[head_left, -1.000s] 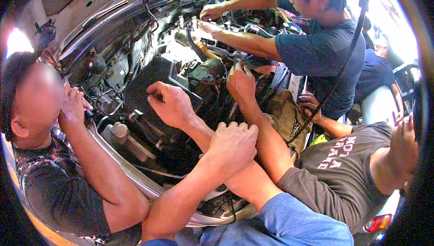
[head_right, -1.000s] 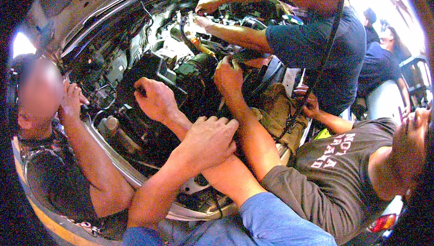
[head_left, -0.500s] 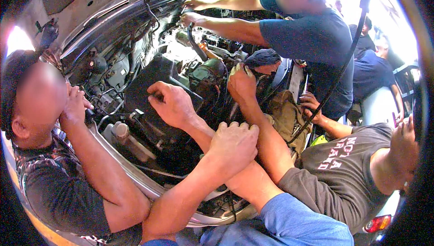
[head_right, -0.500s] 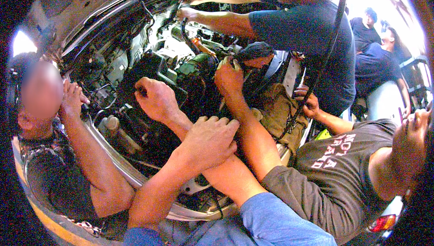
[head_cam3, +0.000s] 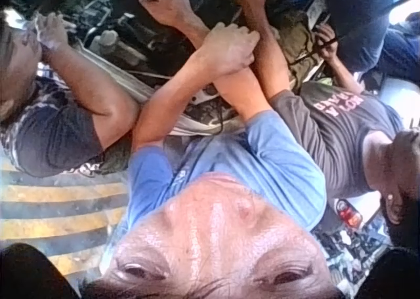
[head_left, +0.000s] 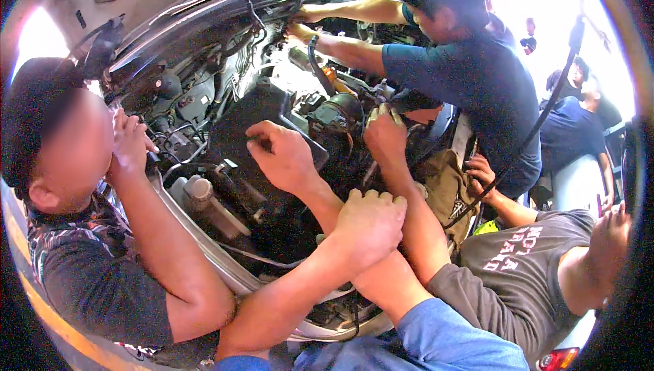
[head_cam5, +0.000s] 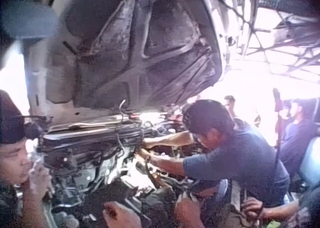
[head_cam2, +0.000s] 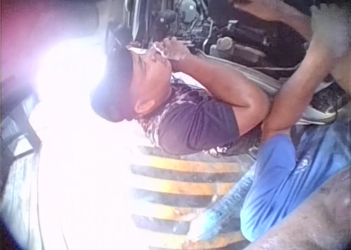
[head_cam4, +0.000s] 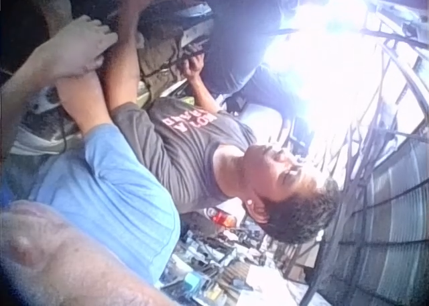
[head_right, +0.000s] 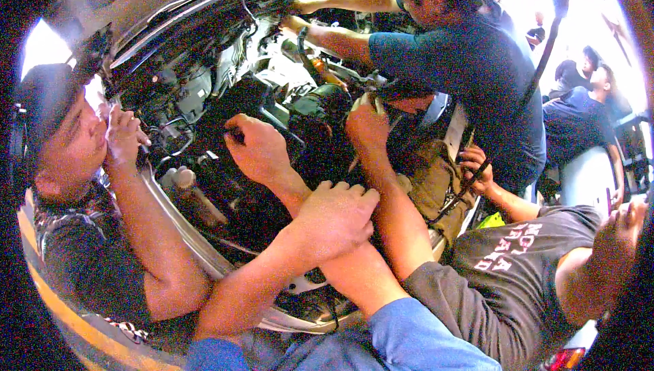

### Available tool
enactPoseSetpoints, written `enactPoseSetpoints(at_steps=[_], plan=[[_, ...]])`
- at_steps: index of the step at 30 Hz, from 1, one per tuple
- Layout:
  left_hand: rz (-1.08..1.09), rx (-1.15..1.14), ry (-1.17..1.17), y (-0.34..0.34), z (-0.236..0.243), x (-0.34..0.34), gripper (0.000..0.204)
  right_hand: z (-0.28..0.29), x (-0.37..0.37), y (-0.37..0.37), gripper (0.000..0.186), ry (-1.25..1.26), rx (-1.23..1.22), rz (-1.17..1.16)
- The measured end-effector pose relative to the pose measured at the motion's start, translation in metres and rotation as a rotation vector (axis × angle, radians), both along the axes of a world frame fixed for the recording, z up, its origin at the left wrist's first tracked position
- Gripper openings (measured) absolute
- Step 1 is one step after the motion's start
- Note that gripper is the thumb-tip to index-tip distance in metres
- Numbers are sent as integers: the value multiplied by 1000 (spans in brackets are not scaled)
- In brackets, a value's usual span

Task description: Perform repairs on a vehicle engine under the hood with assistance from multiple people.

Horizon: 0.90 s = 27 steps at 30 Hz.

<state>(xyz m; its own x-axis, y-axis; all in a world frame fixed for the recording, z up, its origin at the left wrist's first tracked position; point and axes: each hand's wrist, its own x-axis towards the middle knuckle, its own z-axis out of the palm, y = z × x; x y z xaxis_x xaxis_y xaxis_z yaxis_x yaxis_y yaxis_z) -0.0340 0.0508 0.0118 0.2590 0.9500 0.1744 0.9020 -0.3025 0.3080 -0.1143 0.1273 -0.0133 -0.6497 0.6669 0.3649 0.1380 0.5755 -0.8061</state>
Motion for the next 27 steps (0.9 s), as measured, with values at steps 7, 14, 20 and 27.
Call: enactPoseSetpoints(at_steps=[7, 14, 20, 27], plan=[[86, 56, 23, 0, 2, 5, 23, 0, -1, -2, 24, 32, 32, -4], [68, 206, 63, -14, 12, 24, 25, 1, -2, -3, 27, -9, 46, 9], [12, 307, -49, -35, 11, 33, 24, -1, -1, -6, 25, -16, 114, -10], [-191, 148, -169, -50, -24, 14, 34, -1, 4, -6, 22, -26, 33, -21]])
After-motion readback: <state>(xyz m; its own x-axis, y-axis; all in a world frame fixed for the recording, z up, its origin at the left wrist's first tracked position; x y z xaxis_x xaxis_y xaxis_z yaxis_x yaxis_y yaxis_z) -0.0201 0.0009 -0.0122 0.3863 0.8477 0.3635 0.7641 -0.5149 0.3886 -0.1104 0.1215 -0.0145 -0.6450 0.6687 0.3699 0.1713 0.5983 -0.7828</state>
